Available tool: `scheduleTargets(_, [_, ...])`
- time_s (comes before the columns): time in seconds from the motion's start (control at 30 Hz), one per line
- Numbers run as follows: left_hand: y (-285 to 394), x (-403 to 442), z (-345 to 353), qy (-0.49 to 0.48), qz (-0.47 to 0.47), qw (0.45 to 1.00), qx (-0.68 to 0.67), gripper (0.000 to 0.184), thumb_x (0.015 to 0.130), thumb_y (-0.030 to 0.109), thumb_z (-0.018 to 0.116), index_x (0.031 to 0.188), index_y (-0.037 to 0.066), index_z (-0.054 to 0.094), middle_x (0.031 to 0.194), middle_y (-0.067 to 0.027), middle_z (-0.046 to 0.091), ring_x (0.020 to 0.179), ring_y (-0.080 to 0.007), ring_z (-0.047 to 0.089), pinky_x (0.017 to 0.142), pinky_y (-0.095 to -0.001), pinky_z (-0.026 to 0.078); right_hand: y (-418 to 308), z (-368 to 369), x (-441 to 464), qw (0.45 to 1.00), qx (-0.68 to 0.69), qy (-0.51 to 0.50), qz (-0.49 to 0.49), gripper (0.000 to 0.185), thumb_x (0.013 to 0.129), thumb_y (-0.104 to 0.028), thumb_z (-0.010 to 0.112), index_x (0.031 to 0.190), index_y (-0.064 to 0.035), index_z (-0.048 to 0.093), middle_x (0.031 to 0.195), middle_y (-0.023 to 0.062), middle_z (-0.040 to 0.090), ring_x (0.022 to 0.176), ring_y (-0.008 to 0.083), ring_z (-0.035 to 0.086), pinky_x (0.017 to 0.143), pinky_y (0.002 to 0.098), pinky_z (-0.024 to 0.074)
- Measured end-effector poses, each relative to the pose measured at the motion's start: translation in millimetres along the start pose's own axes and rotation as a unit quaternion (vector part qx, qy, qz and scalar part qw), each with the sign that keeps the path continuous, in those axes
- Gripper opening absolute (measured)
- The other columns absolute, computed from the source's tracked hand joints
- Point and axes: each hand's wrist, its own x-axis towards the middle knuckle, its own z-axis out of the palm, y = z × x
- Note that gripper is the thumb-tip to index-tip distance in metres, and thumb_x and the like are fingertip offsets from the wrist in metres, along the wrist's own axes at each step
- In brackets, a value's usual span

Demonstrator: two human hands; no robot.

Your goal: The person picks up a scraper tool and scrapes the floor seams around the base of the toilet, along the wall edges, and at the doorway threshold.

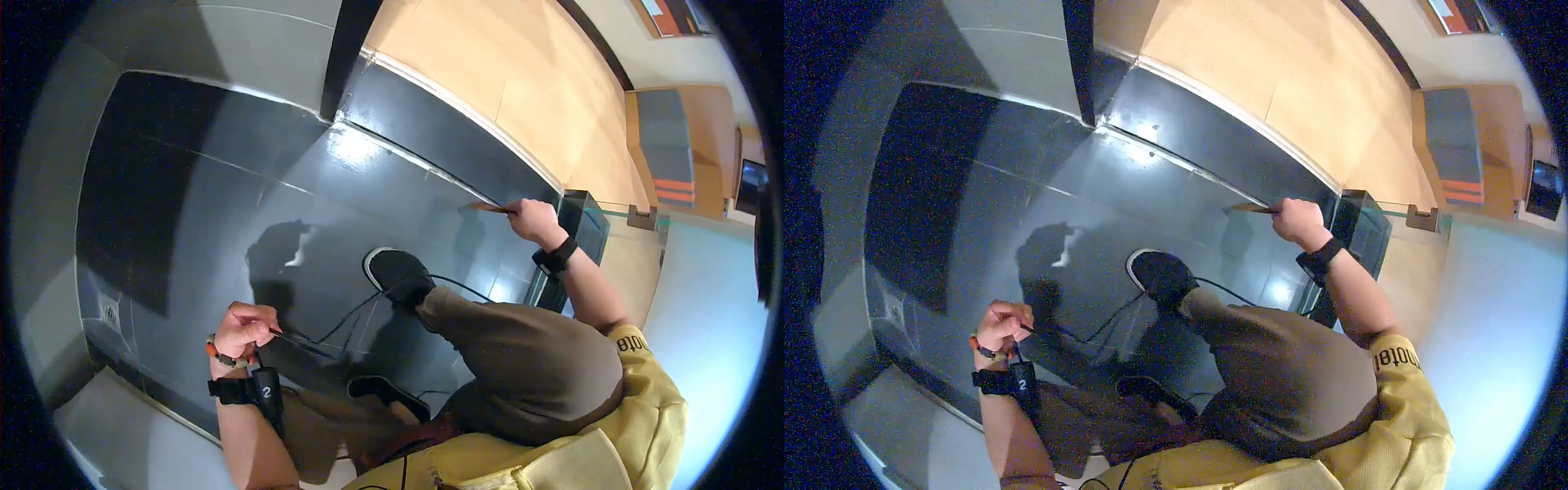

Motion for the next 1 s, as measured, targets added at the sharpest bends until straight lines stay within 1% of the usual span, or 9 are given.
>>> scheduleTargets(0.1, [-1, 0, -2, -0.012, -0.005, 1.000, -0.010, 0.035, 0.075, 0.027, 0.073, 0.074, -0.007, 0.064, 0.063, -0.0091, 0.056, 0.048, -0.0104, 0.042, 0.044, -0.0247, 0.029, -11, 7, 5, 1.000, -0.009, 0.022, -0.001, 0.027, 0.080, -0.026, 0.052, 0.103, -0.0208, 0.065, 0.080, 0.0139, 0.066, 0.074, 0.0333, 0.063, 0.067, 0.0427, 0.0510])
scheduleTargets(0.17, [1, 2, 0, -0.024, -0.009, 1.000, 0.000, 0.035, 0.075, 0.027, 0.072, 0.075, -0.007, 0.064, 0.063, -0.0093, 0.056, 0.048, -0.0103, 0.042, 0.043, -0.0248, 0.029, -17, 15, 7, 0.997, 0.042, 0.058, -0.021, 0.028, 0.081, -0.025, 0.051, 0.104, -0.0217, 0.065, 0.080, 0.0140, 0.066, 0.074, 0.0327, 0.063, 0.067, 0.0421, 0.0514])
scheduleTargets(0.37, [-1, 1, -4, -0.010, -0.004, 1.000, 0.007, 0.035, 0.075, 0.026, 0.072, 0.075, -0.007, 0.063, 0.062, -0.0094, 0.055, 0.048, -0.0103, 0.043, 0.043, -0.0250, 0.030, -2, 5, -3, 1.000, -0.016, 0.011, 0.000, 0.027, 0.081, -0.024, 0.049, 0.102, -0.0224, 0.066, 0.080, 0.0129, 0.066, 0.072, 0.0328, 0.063, 0.066, 0.0425, 0.0511])
scheduleTargets(0.43, [-2, 0, -5, -0.022, -0.007, 1.000, 0.020, 0.036, 0.075, 0.027, 0.072, 0.074, -0.008, 0.063, 0.062, -0.0091, 0.055, 0.048, -0.0105, 0.043, 0.042, -0.0252, 0.030, -19, 7, 3, 0.996, 0.033, 0.075, -0.029, 0.027, 0.081, -0.023, 0.048, 0.101, -0.0222, 0.066, 0.080, 0.0125, 0.066, 0.072, 0.0327, 0.064, 0.066, 0.0422, 0.0512])
scheduleTargets(0.57, [4, 1, 0, -0.015, -0.011, 1.000, 0.021, 0.037, 0.075, 0.028, 0.072, 0.074, -0.008, 0.063, 0.063, -0.0089, 0.055, 0.048, -0.0107, 0.042, 0.043, -0.0253, 0.030, -15, 3, -4, 1.000, -0.024, -0.015, 0.001, 0.029, 0.081, -0.023, 0.049, 0.106, -0.0234, 0.064, 0.079, 0.0141, 0.065, 0.072, 0.0322, 0.063, 0.065, 0.0424, 0.0508])
scheduleTargets(0.63, [-1, 0, -2, -0.010, 0.001, 1.000, 0.011, 0.037, 0.076, 0.028, 0.072, 0.074, -0.008, 0.063, 0.063, -0.0086, 0.054, 0.048, -0.0107, 0.042, 0.042, -0.0254, 0.030, -11, -1, -5, 1.000, -0.022, 0.001, 0.000, 0.029, 0.081, -0.023, 0.050, 0.107, -0.0235, 0.063, 0.079, 0.0144, 0.065, 0.072, 0.0322, 0.063, 0.065, 0.0428, 0.0505])
scheduleTargets(0.7, [-1, 2, -4, -0.019, 0.000, 1.000, 0.017, 0.037, 0.076, 0.028, 0.072, 0.074, -0.008, 0.063, 0.063, -0.0087, 0.054, 0.048, -0.0107, 0.042, 0.043, -0.0255, 0.030, -17, 2, -3, 0.997, 0.017, 0.069, -0.035, 0.028, 0.081, -0.023, 0.049, 0.105, -0.0241, 0.065, 0.078, 0.0135, 0.065, 0.072, 0.0325, 0.063, 0.065, 0.0431, 0.0504])
scheduleTargets(0.87, [5, 3, 1, -0.022, 0.008, 0.999, 0.049, 0.037, 0.076, 0.027, 0.072, 0.075, -0.008, 0.063, 0.062, -0.0090, 0.054, 0.048, -0.0109, 0.042, 0.043, -0.0255, 0.029, -13, 11, -2, 1.000, -0.008, 0.003, 0.000, 0.028, 0.080, -0.023, 0.051, 0.104, -0.0242, 0.065, 0.077, 0.0133, 0.065, 0.071, 0.0321, 0.063, 0.064, 0.0425, 0.0505])
scheduleTargets(1.0, [0, -3, -5, -0.001, -0.016, 1.000, 0.017, 0.036, 0.076, 0.026, 0.071, 0.076, -0.009, 0.063, 0.061, -0.0088, 0.053, 0.048, -0.0109, 0.041, 0.043, -0.0256, 0.028, -20, 4, -3, 0.999, -0.009, 0.047, -0.016, 0.027, 0.080, -0.023, 0.051, 0.103, -0.0250, 0.065, 0.077, 0.0127, 0.065, 0.071, 0.0312, 0.063, 0.064, 0.0419, 0.0508])
